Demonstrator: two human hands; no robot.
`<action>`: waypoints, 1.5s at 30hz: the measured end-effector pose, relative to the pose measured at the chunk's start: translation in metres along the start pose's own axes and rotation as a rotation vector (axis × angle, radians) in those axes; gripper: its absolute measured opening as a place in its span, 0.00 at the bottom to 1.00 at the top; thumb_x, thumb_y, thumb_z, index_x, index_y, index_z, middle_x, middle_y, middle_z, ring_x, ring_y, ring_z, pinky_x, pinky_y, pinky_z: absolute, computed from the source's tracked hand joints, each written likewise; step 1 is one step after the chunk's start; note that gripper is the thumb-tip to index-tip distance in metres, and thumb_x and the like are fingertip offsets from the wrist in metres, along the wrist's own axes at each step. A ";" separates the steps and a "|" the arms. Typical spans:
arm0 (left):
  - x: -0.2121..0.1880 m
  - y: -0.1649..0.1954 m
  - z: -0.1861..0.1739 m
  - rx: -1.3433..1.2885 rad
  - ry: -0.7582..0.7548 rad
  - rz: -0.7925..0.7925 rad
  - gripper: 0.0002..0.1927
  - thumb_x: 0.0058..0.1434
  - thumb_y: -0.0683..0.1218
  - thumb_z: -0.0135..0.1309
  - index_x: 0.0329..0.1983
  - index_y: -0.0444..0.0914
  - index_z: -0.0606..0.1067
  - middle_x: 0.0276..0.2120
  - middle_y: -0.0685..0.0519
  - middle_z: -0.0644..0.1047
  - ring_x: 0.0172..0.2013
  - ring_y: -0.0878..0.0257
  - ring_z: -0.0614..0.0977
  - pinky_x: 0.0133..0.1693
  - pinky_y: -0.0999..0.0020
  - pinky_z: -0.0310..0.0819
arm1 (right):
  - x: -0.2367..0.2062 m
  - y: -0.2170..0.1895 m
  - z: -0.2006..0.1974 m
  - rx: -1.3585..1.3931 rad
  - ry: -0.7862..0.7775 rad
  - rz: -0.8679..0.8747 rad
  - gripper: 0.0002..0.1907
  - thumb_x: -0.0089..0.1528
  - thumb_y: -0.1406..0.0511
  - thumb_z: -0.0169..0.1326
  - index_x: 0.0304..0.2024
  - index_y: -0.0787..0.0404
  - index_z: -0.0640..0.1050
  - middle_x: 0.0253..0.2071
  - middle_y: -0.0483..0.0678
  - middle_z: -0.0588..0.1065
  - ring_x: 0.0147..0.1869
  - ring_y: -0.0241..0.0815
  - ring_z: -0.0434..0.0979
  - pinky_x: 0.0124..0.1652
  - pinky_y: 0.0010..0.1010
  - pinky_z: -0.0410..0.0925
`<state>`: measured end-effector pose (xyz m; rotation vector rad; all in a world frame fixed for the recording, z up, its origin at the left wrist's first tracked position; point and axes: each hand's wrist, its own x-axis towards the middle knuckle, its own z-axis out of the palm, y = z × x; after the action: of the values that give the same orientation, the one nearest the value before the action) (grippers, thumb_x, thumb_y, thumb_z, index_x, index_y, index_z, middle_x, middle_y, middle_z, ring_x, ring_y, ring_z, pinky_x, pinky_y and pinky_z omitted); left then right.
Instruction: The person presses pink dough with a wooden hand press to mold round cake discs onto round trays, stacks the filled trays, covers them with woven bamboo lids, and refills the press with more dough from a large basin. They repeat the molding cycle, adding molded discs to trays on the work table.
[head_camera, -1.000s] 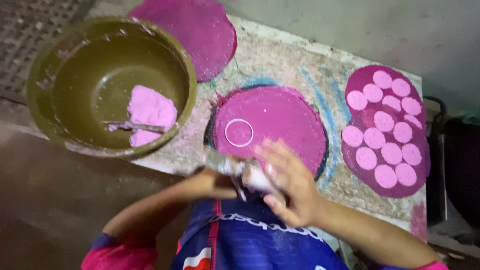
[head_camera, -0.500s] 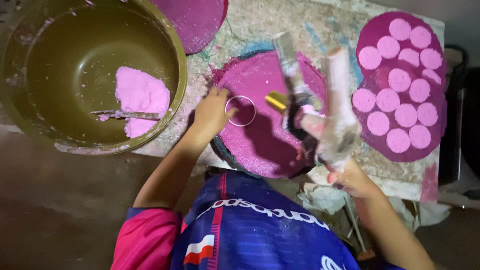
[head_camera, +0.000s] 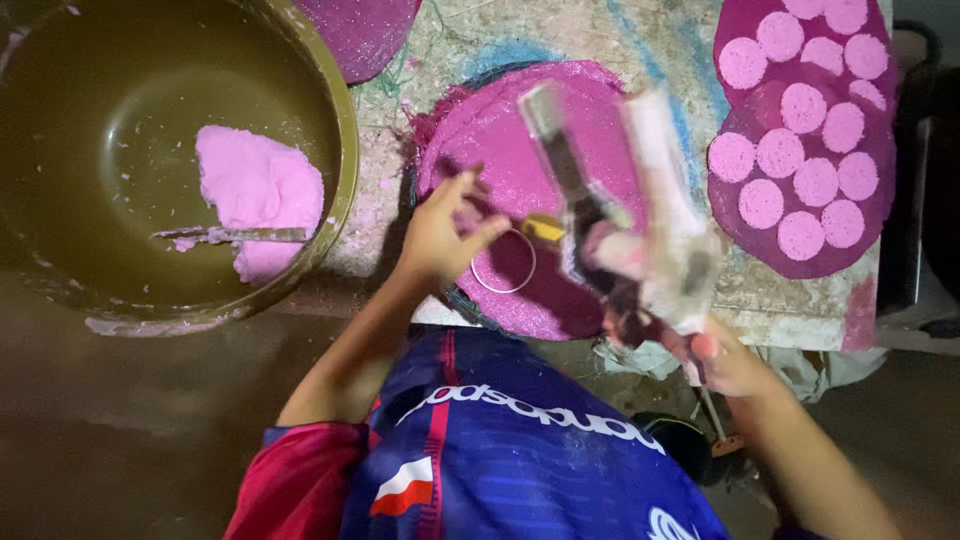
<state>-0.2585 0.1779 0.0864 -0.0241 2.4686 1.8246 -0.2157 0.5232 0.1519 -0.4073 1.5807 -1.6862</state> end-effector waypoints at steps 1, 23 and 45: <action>0.008 0.008 -0.007 -0.697 -0.208 0.032 0.37 0.62 0.62 0.53 0.69 0.38 0.66 0.57 0.45 0.76 0.55 0.50 0.78 0.59 0.54 0.72 | 0.004 0.002 0.003 0.068 -0.073 0.079 0.58 0.58 0.29 0.47 0.69 0.70 0.64 0.58 0.59 0.74 0.59 0.52 0.77 0.57 0.44 0.70; 0.058 -0.029 0.032 -2.052 -0.483 0.389 0.11 0.61 0.48 0.46 0.46 0.42 0.70 0.41 0.56 0.74 0.50 0.60 0.76 0.67 0.56 0.64 | 0.066 -0.063 -0.020 -0.326 -0.102 0.822 0.47 0.59 0.33 0.28 0.56 0.60 0.76 0.46 0.49 0.78 0.51 0.42 0.77 0.53 0.37 0.70; 0.094 -0.056 0.051 -2.083 -0.477 0.451 0.15 0.67 0.58 0.44 0.45 0.43 0.70 0.38 0.57 0.72 0.44 0.61 0.74 0.60 0.54 0.71 | 0.085 -0.058 0.007 -0.729 0.189 0.679 0.40 0.63 0.38 0.34 0.39 0.66 0.78 0.29 0.51 0.77 0.35 0.43 0.78 0.39 0.38 0.72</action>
<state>-0.3467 0.2127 0.0123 0.6930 -0.4189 2.9179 -0.2844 0.4532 0.1851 -0.0323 2.1376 -0.6234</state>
